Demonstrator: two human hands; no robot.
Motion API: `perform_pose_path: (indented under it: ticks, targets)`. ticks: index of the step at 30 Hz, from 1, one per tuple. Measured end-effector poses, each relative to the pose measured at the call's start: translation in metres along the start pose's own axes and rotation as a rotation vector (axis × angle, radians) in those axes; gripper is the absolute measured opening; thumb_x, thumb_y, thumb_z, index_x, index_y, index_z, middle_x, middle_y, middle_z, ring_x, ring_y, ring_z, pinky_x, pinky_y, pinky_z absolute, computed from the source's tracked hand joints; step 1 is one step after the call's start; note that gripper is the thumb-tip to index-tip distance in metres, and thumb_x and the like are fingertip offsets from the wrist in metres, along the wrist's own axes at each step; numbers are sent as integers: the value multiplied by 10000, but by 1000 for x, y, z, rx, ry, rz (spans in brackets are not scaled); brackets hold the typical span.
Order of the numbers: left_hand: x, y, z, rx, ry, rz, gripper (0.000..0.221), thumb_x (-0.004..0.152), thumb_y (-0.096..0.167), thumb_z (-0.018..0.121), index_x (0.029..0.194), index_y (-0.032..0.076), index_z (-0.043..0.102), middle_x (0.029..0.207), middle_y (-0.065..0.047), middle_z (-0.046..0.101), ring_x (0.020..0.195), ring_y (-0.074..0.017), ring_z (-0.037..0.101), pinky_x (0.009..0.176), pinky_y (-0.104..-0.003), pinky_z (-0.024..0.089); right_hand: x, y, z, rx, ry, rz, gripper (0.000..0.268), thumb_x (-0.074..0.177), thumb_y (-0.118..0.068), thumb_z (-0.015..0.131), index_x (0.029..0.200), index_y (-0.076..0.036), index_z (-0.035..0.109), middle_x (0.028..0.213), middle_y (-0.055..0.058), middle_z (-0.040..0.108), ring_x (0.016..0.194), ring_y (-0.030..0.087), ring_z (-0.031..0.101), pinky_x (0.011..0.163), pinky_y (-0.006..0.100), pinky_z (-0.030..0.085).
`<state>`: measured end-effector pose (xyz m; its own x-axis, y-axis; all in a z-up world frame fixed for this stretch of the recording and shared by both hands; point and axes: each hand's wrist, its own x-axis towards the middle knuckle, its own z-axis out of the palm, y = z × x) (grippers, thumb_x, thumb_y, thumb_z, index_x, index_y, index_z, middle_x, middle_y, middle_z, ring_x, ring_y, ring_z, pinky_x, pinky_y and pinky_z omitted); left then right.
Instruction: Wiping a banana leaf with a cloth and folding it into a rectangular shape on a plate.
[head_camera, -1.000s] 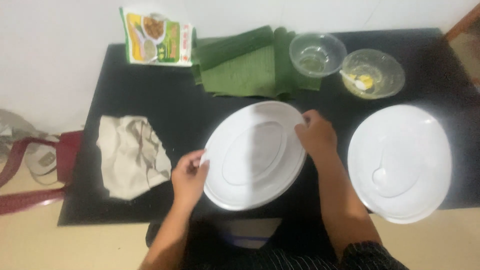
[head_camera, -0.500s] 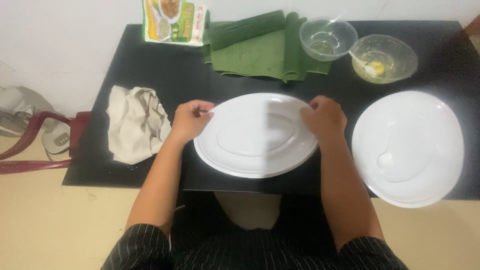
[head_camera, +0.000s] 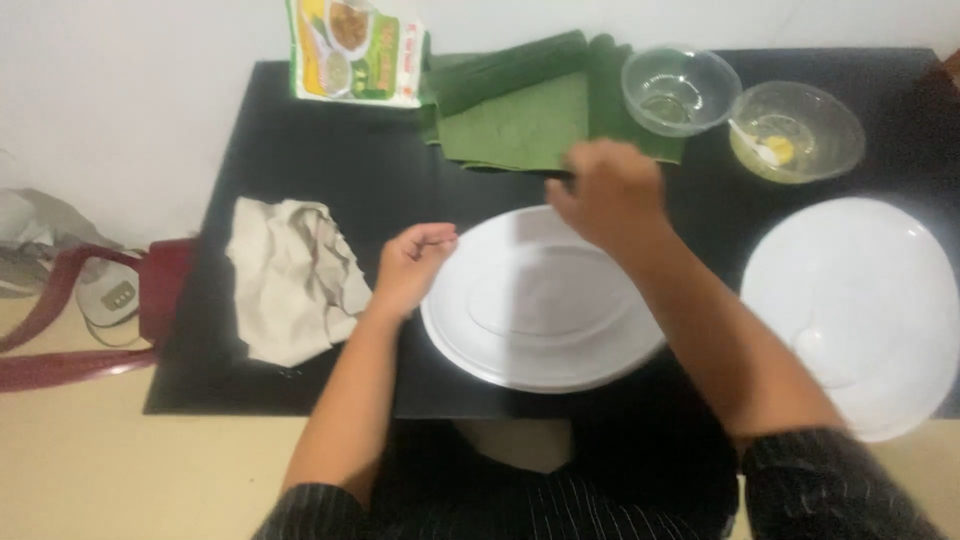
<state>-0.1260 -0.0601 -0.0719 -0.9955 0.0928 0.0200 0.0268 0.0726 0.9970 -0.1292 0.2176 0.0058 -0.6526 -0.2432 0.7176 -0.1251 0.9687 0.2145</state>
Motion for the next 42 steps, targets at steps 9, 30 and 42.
perform_pose_path:
  ticks: [9,30,42]
  targets:
    - [-3,3,1,50,-22,-105,263,851,180,725,1106,132,765,1054,-13,788,821,-52,687,783,-196,541,151,-113,109,338,-960,-87,599,999,-510,473,1534,-268,353,1638,229,-25,1508,454,18,1146,746,96]
    - [-9,29,-3,224,-28,-117,297,904,274,648,1166,179,751,925,14,726,796,-92,631,772,-260,515,128,44,-29,504,345,126,213,999,-91,750,810,-77,654,673,47,592,569,158,439,525,393,353]
    - [-93,36,-23,-368,-143,166,460,957,207,581,1353,-25,553,1284,-209,586,1063,-282,659,862,-398,606,-33,28,-112,1313,-582,967,511,810,99,559,1276,-71,682,1194,225,675,862,307,712,756,420,594]
